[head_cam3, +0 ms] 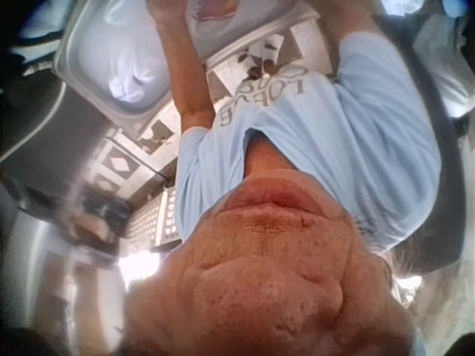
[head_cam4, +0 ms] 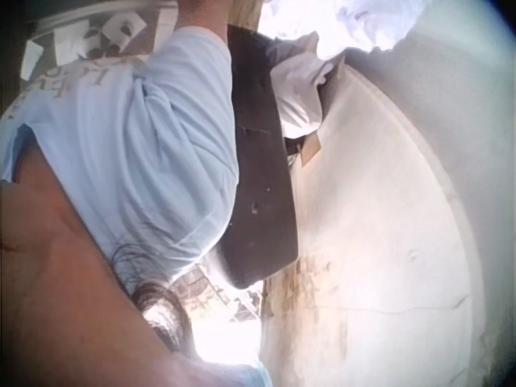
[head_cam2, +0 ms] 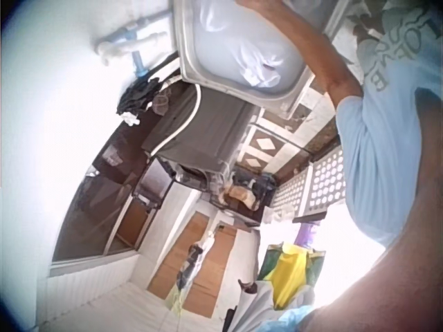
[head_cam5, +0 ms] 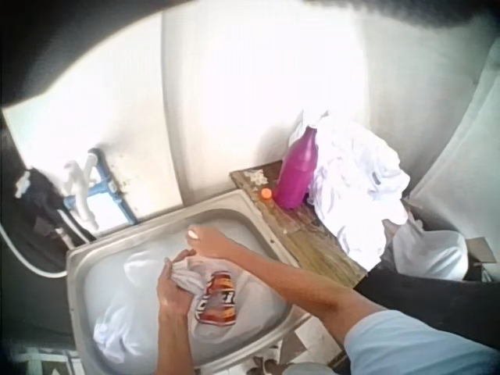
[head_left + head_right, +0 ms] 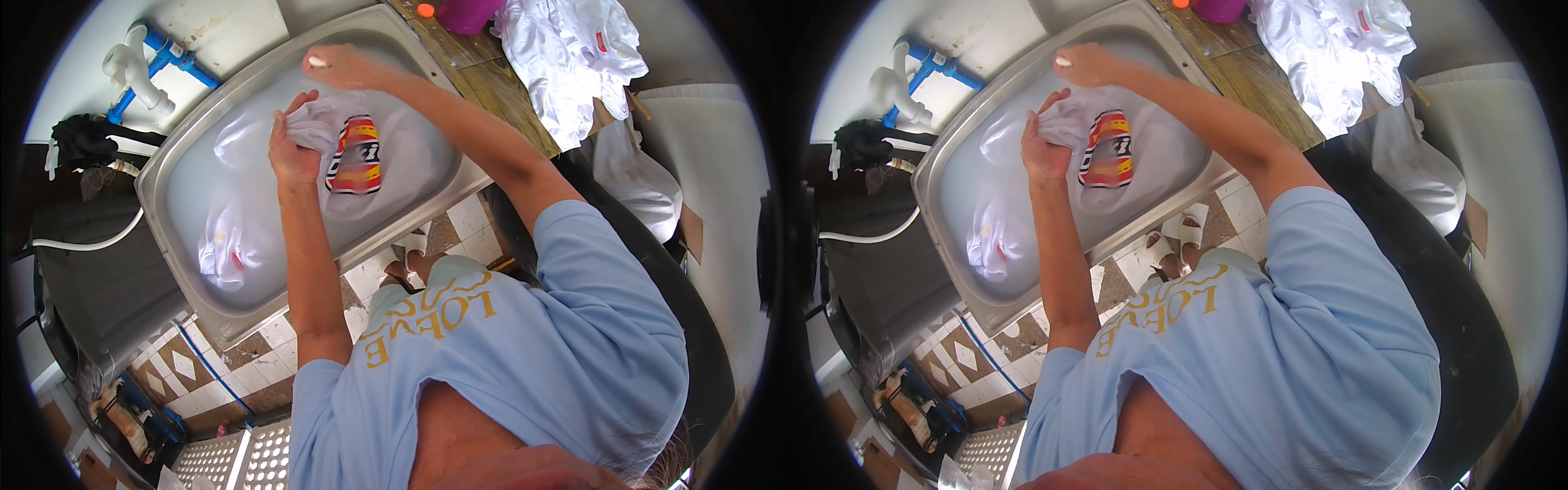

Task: The person washes white shirts in a sink of soapy water by hand, applying a bar of soap to the fabric and scrubbing the stains. They wring the shirts and place them into a washing machine, later holding a shirt up toward the light.

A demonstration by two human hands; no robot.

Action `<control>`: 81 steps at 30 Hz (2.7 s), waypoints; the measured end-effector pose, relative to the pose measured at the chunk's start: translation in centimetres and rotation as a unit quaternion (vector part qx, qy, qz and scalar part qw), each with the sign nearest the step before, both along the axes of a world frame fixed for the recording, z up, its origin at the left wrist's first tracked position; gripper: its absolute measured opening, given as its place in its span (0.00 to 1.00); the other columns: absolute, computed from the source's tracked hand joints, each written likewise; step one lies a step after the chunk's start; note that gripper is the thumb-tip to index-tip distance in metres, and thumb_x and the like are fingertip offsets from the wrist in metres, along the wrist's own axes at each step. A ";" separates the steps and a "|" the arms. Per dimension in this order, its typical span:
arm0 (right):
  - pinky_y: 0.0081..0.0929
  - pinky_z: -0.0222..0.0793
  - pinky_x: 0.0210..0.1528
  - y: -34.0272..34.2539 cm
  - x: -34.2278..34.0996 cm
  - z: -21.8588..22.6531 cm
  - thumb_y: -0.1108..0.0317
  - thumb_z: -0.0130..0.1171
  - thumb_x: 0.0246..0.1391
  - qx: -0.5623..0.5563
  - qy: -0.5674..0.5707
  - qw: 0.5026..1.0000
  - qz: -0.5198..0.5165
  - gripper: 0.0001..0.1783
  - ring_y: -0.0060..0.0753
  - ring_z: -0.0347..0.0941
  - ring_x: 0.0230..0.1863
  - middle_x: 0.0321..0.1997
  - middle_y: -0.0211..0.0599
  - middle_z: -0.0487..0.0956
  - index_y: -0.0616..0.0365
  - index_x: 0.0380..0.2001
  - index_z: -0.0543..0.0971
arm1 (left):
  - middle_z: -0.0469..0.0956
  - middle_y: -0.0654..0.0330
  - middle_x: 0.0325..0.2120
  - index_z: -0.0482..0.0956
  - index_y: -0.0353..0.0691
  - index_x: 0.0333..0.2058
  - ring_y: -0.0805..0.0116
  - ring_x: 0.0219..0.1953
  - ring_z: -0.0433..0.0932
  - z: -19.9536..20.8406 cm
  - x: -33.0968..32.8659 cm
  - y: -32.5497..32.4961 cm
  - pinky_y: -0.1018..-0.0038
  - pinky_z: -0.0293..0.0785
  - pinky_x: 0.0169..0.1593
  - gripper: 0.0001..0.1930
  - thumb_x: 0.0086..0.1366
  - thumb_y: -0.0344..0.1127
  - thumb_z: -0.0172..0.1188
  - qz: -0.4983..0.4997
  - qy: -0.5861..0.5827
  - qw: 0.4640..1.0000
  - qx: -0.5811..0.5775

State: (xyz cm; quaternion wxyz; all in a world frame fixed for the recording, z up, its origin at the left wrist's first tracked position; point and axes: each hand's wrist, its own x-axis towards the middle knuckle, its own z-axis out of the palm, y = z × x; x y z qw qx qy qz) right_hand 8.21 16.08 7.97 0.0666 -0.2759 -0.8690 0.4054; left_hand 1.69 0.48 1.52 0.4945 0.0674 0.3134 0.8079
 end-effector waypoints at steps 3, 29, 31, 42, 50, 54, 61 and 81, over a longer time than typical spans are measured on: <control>0.32 0.67 0.46 1.1 2.3 0.2 0.63 0.51 0.56 0.111 0.187 0.976 0.021 0.12 0.37 0.74 0.43 0.42 0.40 0.77 0.52 0.43 0.74 | 0.70 0.43 0.51 0.66 0.25 0.51 0.46 0.51 0.70 -0.6 -0.5 0.3 0.53 0.70 0.54 0.24 0.72 0.42 0.33 0.048 -0.037 0.998 -0.026; 0.23 0.69 0.43 2.3 5.6 -6.0 0.59 0.56 0.57 -0.459 0.214 0.860 0.067 0.14 0.21 0.74 0.38 0.32 0.31 0.80 0.59 0.31 0.81 | 0.80 0.50 0.34 0.75 0.31 0.41 0.61 0.36 0.80 5.6 -3.0 -1.5 0.69 0.78 0.44 0.17 0.69 0.41 0.48 0.004 0.283 0.947 -0.149; 0.27 0.72 0.35 1.4 5.5 -6.0 0.64 0.62 0.51 -0.559 0.281 0.780 0.003 0.08 0.27 0.75 0.32 0.28 0.32 0.78 0.56 0.28 0.79 | 0.79 0.53 0.30 0.76 0.32 0.36 0.63 0.33 0.79 3.7 -4.5 -1.1 0.70 0.77 0.41 0.16 0.69 0.42 0.49 0.070 0.332 0.919 -0.199; 0.23 0.64 0.33 -2.1 2.7 -13.3 0.46 0.49 0.59 -0.682 0.386 0.608 -0.125 0.20 0.21 0.64 0.27 0.25 0.26 0.70 0.53 0.31 0.76 | 0.72 0.59 0.15 0.75 0.34 0.21 0.66 0.17 0.68 1.6 9.5 9.3 0.73 0.66 0.26 0.07 0.55 0.29 0.61 0.198 0.725 0.658 -0.056; 0.31 0.68 0.37 -1.1 1.9 -13.7 0.40 0.51 0.56 -0.705 0.407 0.560 -0.153 0.23 0.22 0.69 0.35 0.34 0.26 0.73 0.51 0.33 0.74 | 0.70 0.56 0.12 0.73 0.33 0.18 0.65 0.15 0.67 0.2 7.4 10.8 0.68 0.72 0.32 0.09 0.55 0.28 0.61 0.206 0.749 0.625 -0.073; 0.27 0.69 0.36 -3.9 0.0 -8.6 0.40 0.48 0.58 -0.692 0.256 0.622 -0.263 0.22 0.19 0.69 0.34 0.32 0.22 0.72 0.48 0.33 0.73 | 0.66 0.59 0.08 0.73 0.32 0.15 0.76 0.15 0.62 -1.9 -0.1 8.8 0.73 0.65 0.23 0.17 0.60 0.34 0.61 0.165 0.698 0.667 -0.202; 0.38 0.69 0.36 2.4 3.3 -19.0 0.35 0.46 0.56 -0.703 0.565 0.423 0.086 0.29 0.40 0.71 0.30 0.31 0.41 0.73 0.53 0.35 0.71 | 0.64 0.60 0.07 0.72 0.31 0.15 0.74 0.13 0.58 2.3 7.8 14.3 0.70 0.58 0.18 0.21 0.62 0.40 0.59 0.193 0.693 0.688 -0.093; 0.30 0.68 0.29 0.7 0.2 -13.7 0.53 0.54 0.57 -0.579 0.339 0.672 -0.313 0.19 0.27 0.69 0.26 0.29 0.36 0.73 0.62 0.30 0.74 | 0.76 0.62 0.18 0.81 0.37 0.21 0.76 0.21 0.72 2.3 3.7 7.6 0.78 0.67 0.28 0.19 0.61 0.48 0.60 0.069 0.325 0.930 -0.159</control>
